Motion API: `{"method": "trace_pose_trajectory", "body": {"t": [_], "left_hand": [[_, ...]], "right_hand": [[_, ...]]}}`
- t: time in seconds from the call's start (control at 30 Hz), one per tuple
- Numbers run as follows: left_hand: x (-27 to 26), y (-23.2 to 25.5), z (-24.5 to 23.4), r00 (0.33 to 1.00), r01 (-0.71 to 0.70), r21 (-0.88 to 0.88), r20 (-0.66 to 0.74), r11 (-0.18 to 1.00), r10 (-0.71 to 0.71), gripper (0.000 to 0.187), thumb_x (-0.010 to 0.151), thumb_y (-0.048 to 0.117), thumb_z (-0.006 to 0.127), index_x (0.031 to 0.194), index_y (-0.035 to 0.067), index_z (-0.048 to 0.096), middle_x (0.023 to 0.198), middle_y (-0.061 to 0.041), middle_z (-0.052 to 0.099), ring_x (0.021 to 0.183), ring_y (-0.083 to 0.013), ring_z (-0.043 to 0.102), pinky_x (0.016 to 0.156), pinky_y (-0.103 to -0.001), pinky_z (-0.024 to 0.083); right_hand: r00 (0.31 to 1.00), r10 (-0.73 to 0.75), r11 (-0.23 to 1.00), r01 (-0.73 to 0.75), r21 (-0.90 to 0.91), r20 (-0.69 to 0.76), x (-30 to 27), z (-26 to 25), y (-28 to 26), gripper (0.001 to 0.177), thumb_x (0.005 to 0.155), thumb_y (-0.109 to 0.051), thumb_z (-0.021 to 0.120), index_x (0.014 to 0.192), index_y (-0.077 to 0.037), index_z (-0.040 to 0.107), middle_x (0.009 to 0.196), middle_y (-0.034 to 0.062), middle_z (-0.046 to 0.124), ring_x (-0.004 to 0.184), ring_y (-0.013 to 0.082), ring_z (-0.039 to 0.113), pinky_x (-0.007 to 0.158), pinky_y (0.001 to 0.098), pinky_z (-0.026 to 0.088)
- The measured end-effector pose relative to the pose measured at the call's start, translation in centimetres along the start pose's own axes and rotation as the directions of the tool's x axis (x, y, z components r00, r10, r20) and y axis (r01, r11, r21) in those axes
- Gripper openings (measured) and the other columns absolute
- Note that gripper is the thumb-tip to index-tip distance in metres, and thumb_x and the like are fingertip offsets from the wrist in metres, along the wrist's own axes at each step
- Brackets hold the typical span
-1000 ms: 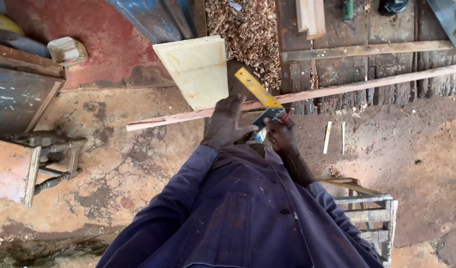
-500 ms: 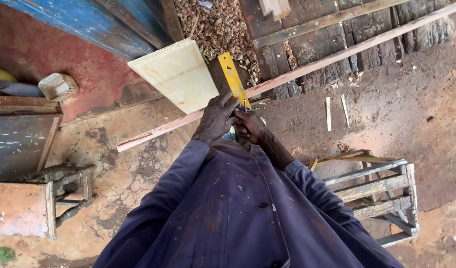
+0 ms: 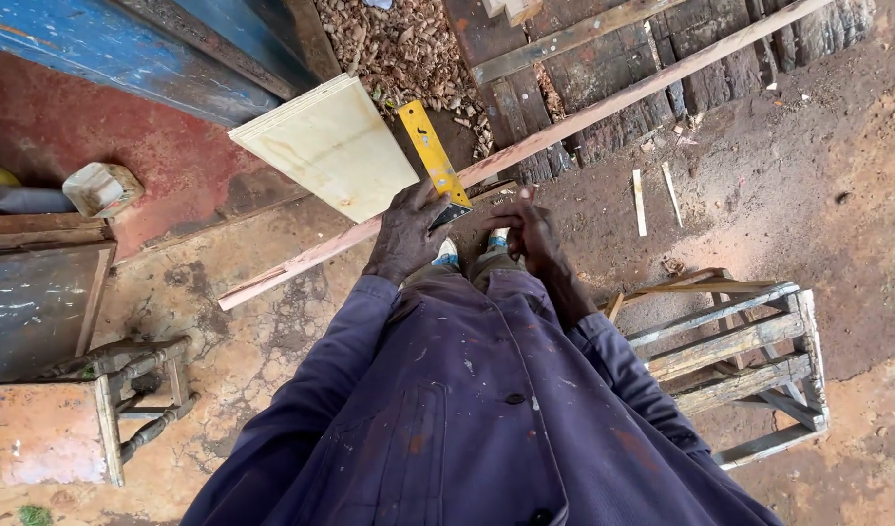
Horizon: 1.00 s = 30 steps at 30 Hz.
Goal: Measuring a thin wooden strip with a tape measure and marking it with a pencil and a try square for cutting.
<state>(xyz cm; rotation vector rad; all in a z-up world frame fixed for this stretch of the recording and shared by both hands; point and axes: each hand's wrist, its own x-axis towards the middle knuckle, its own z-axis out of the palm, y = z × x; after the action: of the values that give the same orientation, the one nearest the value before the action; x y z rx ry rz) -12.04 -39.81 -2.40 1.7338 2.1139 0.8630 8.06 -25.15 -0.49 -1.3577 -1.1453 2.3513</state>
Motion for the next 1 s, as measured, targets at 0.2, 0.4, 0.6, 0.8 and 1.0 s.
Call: {"method": "trace_pose_trajectory", "body": {"t": [0.2,0.4,0.6,0.8,1.0], "left_hand": [[0.0,-0.4,0.5,0.999,-0.005,0.021,-0.038,1.000,0.006,0.048,0.083,0.025,0.083,0.127,0.010,0.075,0.137,-0.022,0.061,0.130,-0.0415,0.058,0.109,-0.050,0.049],[-0.2,-0.5,0.5,0.998,0.011,-0.001,-0.057,1.000,-0.011,0.047,0.082,0.023,0.084,0.127,0.009,0.075,0.136,-0.022,0.061,0.131,-0.0411,0.057,0.108,-0.049,0.050],[0.0,-0.7,0.7,0.999,-0.002,0.045,-0.047,0.999,0.004,0.049,0.081,0.027,0.084,0.127,0.011,0.075,0.135,-0.021,0.062,0.129,-0.0402,0.058,0.109,-0.049,0.049],[0.2,0.6,0.1,0.998,0.058,-0.004,-0.021,0.998,-0.058,0.049,0.082,0.021,0.083,0.129,0.010,0.074,0.135,-0.022,0.062,0.130,-0.0418,0.057,0.109,-0.051,0.049],[0.1,0.3,0.3,0.998,0.068,0.012,0.006,0.998,-0.068,0.052,0.081,0.022,0.082,0.131,0.013,0.073,0.139,-0.022,0.059,0.134,-0.0413,0.054,0.110,-0.051,0.050]], "right_hand": [[0.984,-0.147,0.989,0.149,0.018,-0.101,-0.5,-2.9,0.2,0.068,0.108,-0.055,0.042,0.110,0.008,0.067,0.092,0.0264,0.076,0.046,0.0164,0.063,0.035,0.0283,0.053],[0.972,-0.202,0.979,0.202,-0.016,-0.123,-0.9,-2.8,0.0,0.073,0.107,-0.060,0.039,0.110,0.007,0.067,0.089,0.0250,0.076,0.055,0.0224,0.071,0.045,0.0312,0.061],[0.948,-0.272,0.962,0.268,-0.049,-0.167,-1.4,-1.8,-0.7,0.072,0.107,-0.060,0.040,0.105,0.005,0.071,0.074,0.0186,0.071,0.052,0.0170,0.065,0.043,0.0302,0.059],[0.929,-0.341,0.940,0.340,-0.036,-0.145,-1.6,-1.3,-1.1,0.066,0.110,-0.052,0.046,0.103,0.007,0.073,0.055,0.0111,0.049,0.039,0.0122,0.039,0.034,0.0260,0.046],[0.863,-0.489,0.872,0.484,-0.072,-0.128,-2.5,2.3,-3.9,0.032,0.104,-0.025,0.065,0.100,0.005,0.074,0.069,0.0223,0.068,0.039,0.0118,0.051,0.034,0.0257,0.046]]}}
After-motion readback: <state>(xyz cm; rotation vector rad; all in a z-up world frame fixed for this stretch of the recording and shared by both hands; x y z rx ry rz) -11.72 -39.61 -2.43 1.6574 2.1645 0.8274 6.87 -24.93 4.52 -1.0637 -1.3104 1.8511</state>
